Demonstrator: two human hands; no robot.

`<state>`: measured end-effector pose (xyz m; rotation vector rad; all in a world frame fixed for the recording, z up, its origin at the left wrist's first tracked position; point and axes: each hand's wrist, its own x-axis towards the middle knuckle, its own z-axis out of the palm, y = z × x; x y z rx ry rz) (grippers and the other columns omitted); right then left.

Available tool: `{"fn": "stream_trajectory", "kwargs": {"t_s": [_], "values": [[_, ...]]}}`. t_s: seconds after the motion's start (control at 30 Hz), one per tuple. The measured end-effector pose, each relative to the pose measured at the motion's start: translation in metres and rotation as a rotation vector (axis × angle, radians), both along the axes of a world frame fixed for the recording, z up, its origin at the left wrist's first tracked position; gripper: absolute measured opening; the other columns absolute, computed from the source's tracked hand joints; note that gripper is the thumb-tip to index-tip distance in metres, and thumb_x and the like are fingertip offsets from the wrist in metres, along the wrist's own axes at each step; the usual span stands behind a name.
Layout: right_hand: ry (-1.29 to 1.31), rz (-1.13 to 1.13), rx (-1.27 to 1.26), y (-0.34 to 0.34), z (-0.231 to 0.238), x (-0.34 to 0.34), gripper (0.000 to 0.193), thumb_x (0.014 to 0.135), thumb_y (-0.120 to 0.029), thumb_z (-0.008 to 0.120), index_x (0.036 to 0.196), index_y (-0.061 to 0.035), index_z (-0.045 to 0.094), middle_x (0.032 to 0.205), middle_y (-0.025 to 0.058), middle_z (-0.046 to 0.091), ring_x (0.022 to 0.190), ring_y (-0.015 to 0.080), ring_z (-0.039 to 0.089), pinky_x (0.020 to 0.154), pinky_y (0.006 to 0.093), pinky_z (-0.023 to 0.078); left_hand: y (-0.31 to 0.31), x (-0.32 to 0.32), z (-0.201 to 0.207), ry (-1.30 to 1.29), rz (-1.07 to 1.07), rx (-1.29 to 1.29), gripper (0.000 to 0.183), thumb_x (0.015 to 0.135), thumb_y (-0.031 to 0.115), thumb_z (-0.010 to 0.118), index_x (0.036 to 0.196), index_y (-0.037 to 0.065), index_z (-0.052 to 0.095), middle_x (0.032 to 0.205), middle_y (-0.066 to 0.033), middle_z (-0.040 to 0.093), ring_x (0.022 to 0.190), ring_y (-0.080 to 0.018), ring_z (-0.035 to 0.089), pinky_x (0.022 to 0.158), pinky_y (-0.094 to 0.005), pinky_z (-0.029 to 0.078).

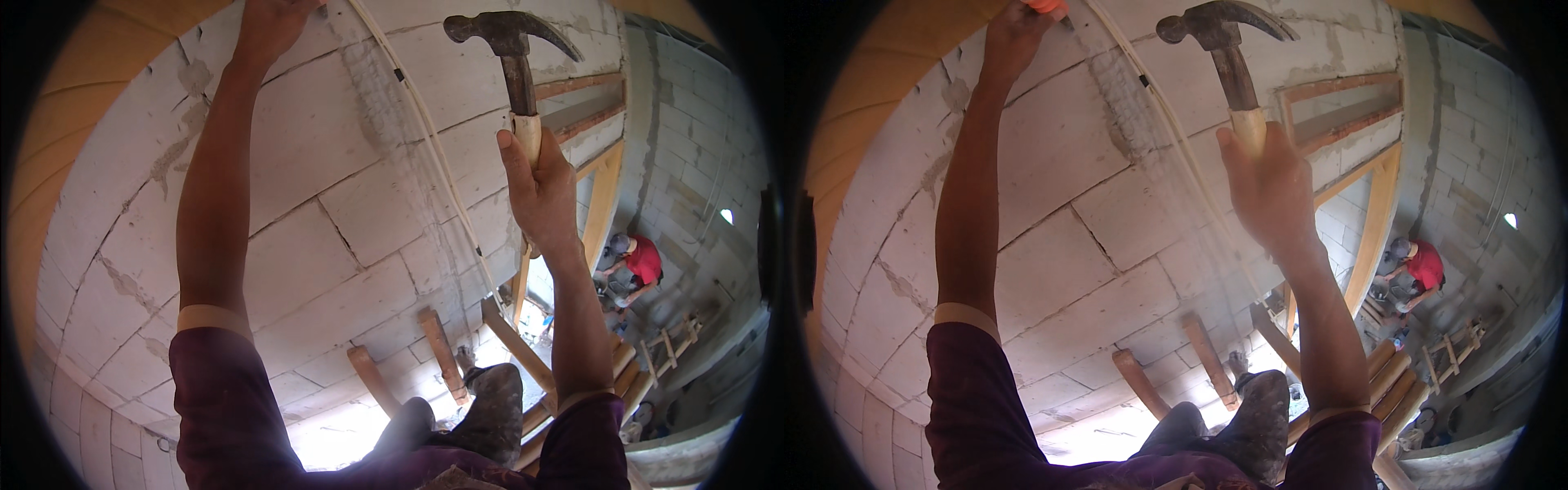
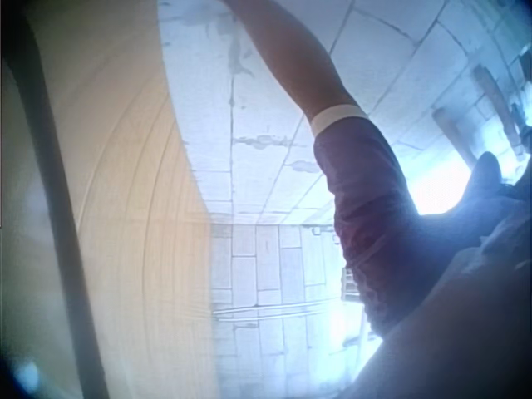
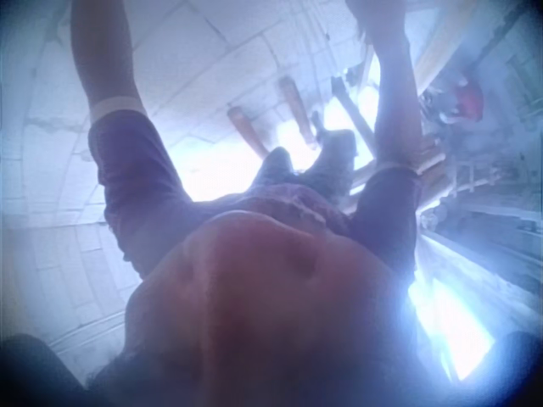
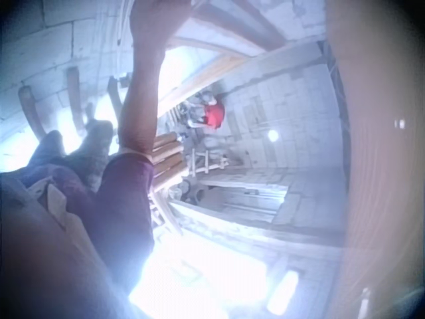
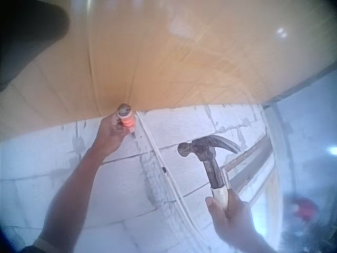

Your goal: The person is installing electrical conduit on a wall. They use a hammer to drive nails into the wall to secure the conduit in place.

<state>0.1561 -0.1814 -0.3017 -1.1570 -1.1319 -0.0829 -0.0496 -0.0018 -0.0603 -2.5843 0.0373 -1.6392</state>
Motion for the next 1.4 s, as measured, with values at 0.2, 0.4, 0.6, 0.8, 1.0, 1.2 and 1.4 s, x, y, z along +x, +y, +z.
{"fn": "stream_trajectory", "kwargs": {"t_s": [0.2,0.4,0.6,0.8,1.0,1.2,1.4], "values": [[0.008,0.013,-0.007,0.005,0.012,-0.006,0.047,0.095,-0.041,0.055,0.089,0.0055,0.053,0.066,0.0214,0.059,0.066,0.0369,0.064,0.06,0.0431,0.048,-0.013,0.005,0.002,0.036,0.133,-0.009,0.03,0.082,-0.007,0.06,0.11,0.0,0.058,0.094,-0.0015,0.062,0.084,-0.0098,0.059,0.076,-0.0267,0.05],[-0.134,-0.018,0.334,-0.009,0.062,-0.027,0.048,0.097,-0.044,0.05,0.089,0.0032,0.049,0.057,0.0181,0.054,0.059,0.0373,0.062,0.057,0.0438,0.049,-0.019,0.007,0.008,0.12,0.256,0.048,0.033,0.078,-0.011,0.049,0.109,0.0,0.059,0.087,-0.0045,0.063,0.075,-0.0119,0.061,0.068,-0.0272,0.051],[-0.272,-0.158,0.434,0.028,0.094,-0.035,0.046,0.096,-0.041,0.052,0.085,0.0043,0.05,0.051,0.0184,0.054,0.049,0.0394,0.058,0.048,0.0452,0.048,-0.017,0.011,0.006,0.103,0.188,0.088,0.033,0.078,-0.011,0.047,0.107,-0.001,0.059,0.085,-0.0053,0.063,0.073,-0.0122,0.06,0.066,-0.0271,0.05],[-0.04,-0.004,0.527,-0.017,0.11,-0.061,0.036,0.096,-0.031,0.055,0.087,0.0034,0.049,0.055,0.0213,0.054,0.053,0.0402,0.058,0.049,0.0441,0.046,-0.014,0.004,0.003,0.133,0.172,0.09,0.033,0.079,-0.012,0.046,0.107,0.0,0.059,0.085,-0.0047,0.063,0.073,-0.0125,0.06,0.066,-0.0274,0.051],[-0.336,-0.085,0.386,0.011,0.106,-0.039,0.044,0.097,-0.038,0.051,0.086,0.0048,0.052,0.058,0.0217,0.058,0.056,0.04,0.062,0.054,0.0485,0.048,-0.006,0.007,0.009,0.073,0.123,0.084,0.037,0.078,-0.016,0.045,0.107,0.0,0.059,0.085,-0.0052,0.063,0.075,-0.0134,0.06,0.066,-0.027,0.051],[-0.409,-0.205,0.302,0.043,0.093,-0.031,0.047,0.097,-0.041,0.051,0.084,0.0041,0.052,0.046,0.0095,0.051,0.038,0.026,0.053,0.039,0.0362,0.043,-0.011,0.015,0.007,0.083,0.086,0.113,0.039,0.078,-0.015,0.046,0.11,0.002,0.059,0.089,-0.0045,0.062,0.081,-0.0144,0.061,0.067,-0.027,0.051],[-0.3,-0.014,0.304,0.011,0.099,-0.034,0.053,0.096,-0.048,0.05,0.083,0.0032,0.055,0.06,0.019,0.059,0.059,0.034,0.063,0.051,0.0441,0.049,-0.016,0.009,0.0,0.099,0.197,0.103,0.037,0.079,-0.011,0.05,0.113,0.0,0.057,0.092,-0.005,0.063,0.084,-0.0123,0.06,0.069,-0.0282,0.05]]}}
